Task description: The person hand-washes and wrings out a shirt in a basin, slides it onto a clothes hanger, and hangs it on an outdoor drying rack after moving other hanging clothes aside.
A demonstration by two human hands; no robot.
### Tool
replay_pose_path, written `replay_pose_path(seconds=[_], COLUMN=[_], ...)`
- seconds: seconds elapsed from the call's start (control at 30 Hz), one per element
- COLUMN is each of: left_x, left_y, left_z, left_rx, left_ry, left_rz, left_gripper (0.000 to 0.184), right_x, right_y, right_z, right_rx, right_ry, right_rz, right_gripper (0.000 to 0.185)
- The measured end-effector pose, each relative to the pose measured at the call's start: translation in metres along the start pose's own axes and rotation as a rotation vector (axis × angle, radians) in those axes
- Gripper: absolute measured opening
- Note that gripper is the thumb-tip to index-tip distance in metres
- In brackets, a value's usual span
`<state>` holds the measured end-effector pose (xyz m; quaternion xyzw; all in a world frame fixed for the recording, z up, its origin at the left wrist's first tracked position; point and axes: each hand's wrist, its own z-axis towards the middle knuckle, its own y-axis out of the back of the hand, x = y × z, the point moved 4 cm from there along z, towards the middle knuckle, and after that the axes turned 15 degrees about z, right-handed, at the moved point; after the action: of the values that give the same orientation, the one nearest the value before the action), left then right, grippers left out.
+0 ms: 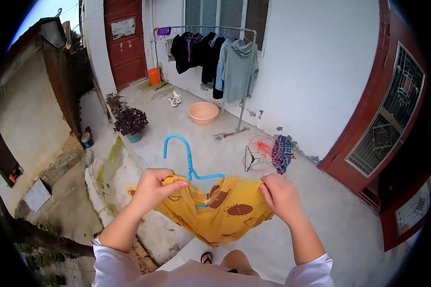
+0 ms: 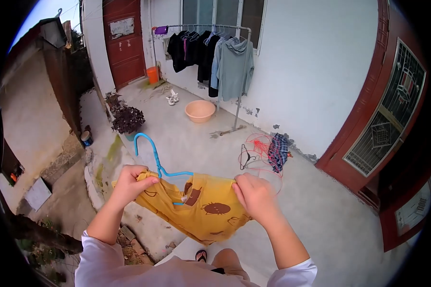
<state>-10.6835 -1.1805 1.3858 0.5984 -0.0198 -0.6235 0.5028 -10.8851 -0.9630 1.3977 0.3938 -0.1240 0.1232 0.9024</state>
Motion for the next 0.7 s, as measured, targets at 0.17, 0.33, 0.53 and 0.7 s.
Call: replay_pose_path(seconds=[0.17,0.33,0.53,0.7], left_x=[-0.032,-0.071,-0.146,-0.101], left_y=[-0.033,-0.061,-0.009,0.027], left_z=[0.087,0.17,0.253,0.308], left_rx=[0.023,-0.086,-0.398,-0.733], left_ry=[-0.173,-0.313,-0.614,-0.466], left_rz=[0.282,0.401,0.741,1.074], left_gripper=[0.042,0.04,0.029,0.026], right_x=[-0.057,-0.147,-0.213,-0.254], right_y=[0.008,0.037,0.109,0.123], right_z=[0.022,0.044,0.133,0.197], right_rx=[-0.081,-0.25,-0.361,-0.354], right_ry=[-0.09,-0.178,-0.165,-0.199], right_rz=[0.049,0.148,0.309,0.459], right_gripper=[0.011,0.011,0.008,0.01])
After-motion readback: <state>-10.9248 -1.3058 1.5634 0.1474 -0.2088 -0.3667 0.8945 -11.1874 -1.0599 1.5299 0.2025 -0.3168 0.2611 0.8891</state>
